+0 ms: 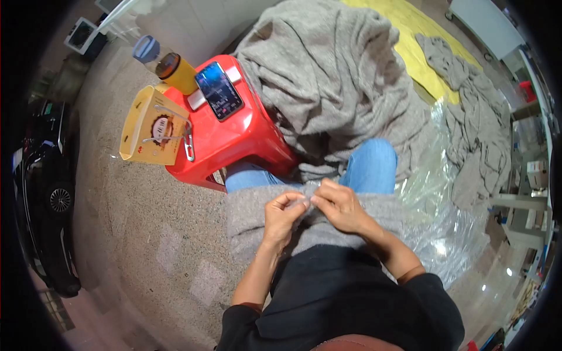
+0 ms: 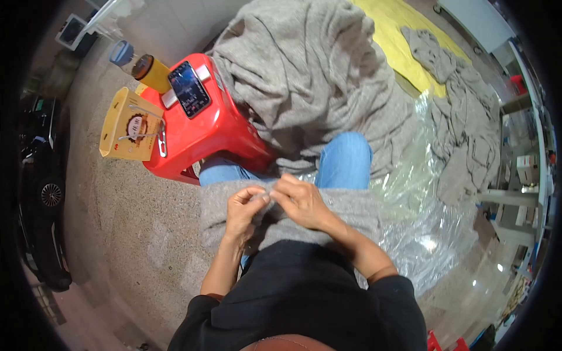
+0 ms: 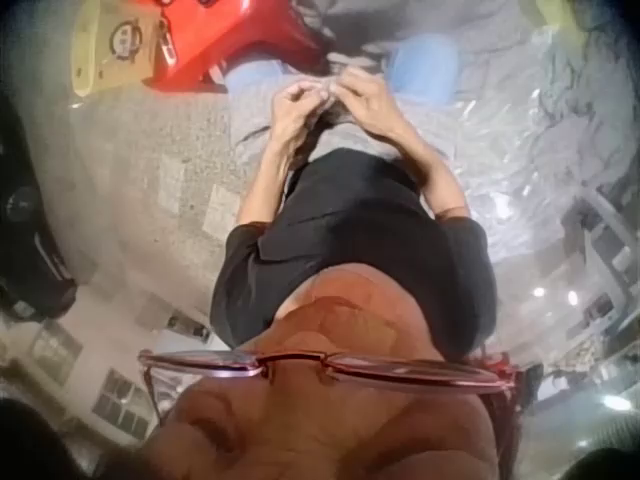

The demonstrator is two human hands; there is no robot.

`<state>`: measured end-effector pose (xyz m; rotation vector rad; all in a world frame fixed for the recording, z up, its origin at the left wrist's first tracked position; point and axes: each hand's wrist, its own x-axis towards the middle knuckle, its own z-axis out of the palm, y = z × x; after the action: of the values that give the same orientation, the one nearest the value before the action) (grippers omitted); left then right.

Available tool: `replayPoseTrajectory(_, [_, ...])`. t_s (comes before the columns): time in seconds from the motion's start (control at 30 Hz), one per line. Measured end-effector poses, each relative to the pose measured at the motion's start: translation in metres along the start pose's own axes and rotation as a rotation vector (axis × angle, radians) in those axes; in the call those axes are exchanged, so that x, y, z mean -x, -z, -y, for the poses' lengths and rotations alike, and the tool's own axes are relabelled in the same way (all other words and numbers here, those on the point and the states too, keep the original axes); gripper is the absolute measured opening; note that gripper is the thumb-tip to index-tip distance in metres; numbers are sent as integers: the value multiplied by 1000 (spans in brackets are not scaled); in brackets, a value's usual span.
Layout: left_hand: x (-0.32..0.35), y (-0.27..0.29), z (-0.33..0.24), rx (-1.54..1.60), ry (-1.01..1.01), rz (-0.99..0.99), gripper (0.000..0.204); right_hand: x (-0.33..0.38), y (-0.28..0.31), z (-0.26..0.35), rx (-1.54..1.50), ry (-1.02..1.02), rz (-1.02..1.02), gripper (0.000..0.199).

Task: Inspecting a grey knitted garment for defects and trimming loose threads with snips.

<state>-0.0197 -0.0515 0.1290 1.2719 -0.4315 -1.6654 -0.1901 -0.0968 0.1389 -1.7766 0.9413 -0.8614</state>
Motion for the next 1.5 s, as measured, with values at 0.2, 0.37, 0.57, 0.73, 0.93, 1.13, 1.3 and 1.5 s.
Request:
replayPoseTrajectory(0.2, [-8, -4, 19, 127, -148, -100, 11, 5, -6, 2, 322, 179, 47, 12])
replayPoseTrajectory(0.37, [-15, -7, 48, 125, -286, -222, 11, 11, -14, -8, 354, 211, 66, 12])
replayPoseTrajectory(0.57, [-8, 4, 40, -176, -235, -268, 10, 17, 12, -1, 276, 85, 207, 14])
replayPoseTrajectory(0.73, [-11, 35, 18, -72, -143, -318, 8, 28, 67, -19, 422, -128, 15, 19])
replayPoseTrajectory(0.93, [-8, 32, -4, 257, -5, -2, 6, 31, 87, -22, 366, -195, -85, 34])
replayPoseTrajectory(1.13, [-6, 11, -13, 217, -60, 39, 13, 19, 59, 16, 353, 85, -189, 37])
replayPoseTrajectory(1.3, [-1, 2, -14, 210, -60, 55, 8, 21, 26, 18, 348, 297, -100, 43])
replayPoseTrajectory(1.5, [0, 5, -7, 199, -41, 46, 8, 19, 14, 18, 263, 234, -11, 40])
